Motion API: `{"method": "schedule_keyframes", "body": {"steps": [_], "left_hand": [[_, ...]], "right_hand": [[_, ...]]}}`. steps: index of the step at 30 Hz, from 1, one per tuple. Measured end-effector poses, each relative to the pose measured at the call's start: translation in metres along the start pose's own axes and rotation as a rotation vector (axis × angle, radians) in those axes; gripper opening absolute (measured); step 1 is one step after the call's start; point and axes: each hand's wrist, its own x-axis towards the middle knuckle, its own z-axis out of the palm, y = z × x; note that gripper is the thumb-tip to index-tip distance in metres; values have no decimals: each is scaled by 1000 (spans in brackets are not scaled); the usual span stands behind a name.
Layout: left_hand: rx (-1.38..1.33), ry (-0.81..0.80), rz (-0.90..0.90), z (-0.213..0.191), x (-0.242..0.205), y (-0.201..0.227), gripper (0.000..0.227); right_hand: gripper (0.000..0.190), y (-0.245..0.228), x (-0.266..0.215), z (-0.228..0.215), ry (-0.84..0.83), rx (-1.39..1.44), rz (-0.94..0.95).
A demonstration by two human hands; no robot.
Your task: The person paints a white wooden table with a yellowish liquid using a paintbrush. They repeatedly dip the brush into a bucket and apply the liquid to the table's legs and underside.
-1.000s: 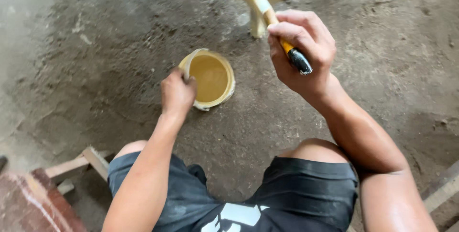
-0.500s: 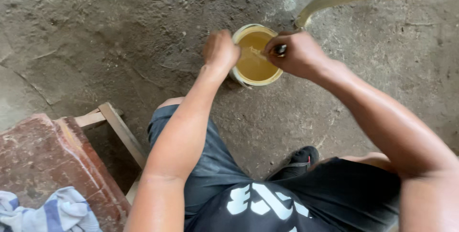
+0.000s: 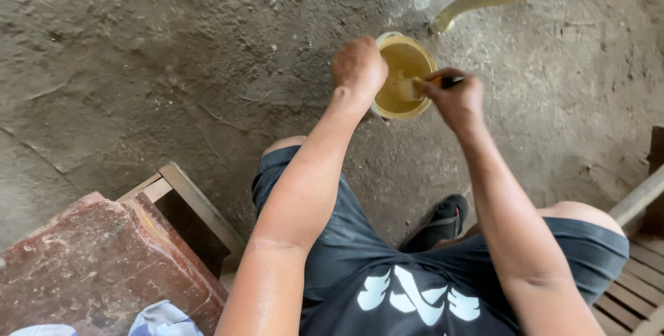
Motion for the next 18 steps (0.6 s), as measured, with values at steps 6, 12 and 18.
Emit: {"method": "schedule_keyframes", "body": {"steps": [6,12,18], "left_hand": [[-24,10,6,0,6,-1,13],[-43,-39,29,-7,0,-1,13],[-42,-29,25,-7,0,1,13]], "right_hand": [[17,11,-22,-40,141,417,107],[14,13,-38,-44,188,499,105],[12,18,-48,-52,235,473,83]]}}
